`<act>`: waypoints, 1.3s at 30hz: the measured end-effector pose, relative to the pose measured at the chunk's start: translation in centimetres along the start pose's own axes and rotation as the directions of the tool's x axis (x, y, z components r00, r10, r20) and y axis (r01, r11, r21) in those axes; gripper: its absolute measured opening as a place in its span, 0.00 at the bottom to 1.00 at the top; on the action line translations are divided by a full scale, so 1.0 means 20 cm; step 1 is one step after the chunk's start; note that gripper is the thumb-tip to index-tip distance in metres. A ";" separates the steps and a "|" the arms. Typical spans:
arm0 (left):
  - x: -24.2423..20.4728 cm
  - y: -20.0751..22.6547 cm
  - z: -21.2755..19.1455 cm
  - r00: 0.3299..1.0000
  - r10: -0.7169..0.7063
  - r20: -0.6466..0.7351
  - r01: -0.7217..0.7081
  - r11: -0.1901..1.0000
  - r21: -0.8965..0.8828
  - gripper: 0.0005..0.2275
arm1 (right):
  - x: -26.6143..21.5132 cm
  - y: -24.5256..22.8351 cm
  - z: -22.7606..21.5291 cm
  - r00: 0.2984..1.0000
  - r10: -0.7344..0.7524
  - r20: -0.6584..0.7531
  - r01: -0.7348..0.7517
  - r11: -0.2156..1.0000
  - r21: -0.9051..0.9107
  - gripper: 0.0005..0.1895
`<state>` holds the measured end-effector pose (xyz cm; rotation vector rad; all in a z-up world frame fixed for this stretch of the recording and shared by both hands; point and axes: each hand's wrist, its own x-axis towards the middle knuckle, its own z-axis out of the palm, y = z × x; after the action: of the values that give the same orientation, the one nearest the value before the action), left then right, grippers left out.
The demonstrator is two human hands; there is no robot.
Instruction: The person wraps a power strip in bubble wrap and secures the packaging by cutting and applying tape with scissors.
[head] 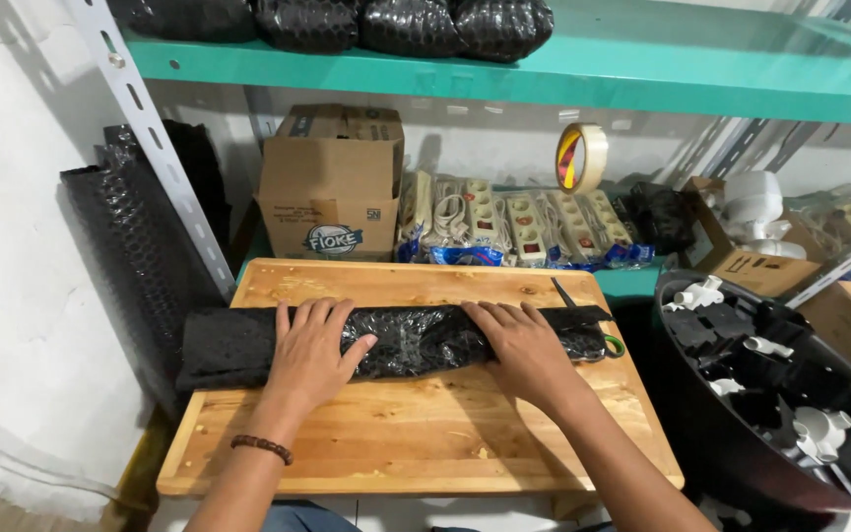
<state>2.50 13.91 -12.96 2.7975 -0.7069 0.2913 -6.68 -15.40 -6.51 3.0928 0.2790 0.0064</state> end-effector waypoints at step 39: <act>0.20 0.67 -0.25 0.977 0.077 0.197 0.044 0.835 -0.549 0.20 | -0.07 0.08 0.19 0.480 0.841 -0.251 -0.028 0.301 0.953 0.33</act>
<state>-1.22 2.05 -4.81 2.2787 -0.7209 -0.1932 -7.72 -17.27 -10.16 3.6486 -1.1911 1.8181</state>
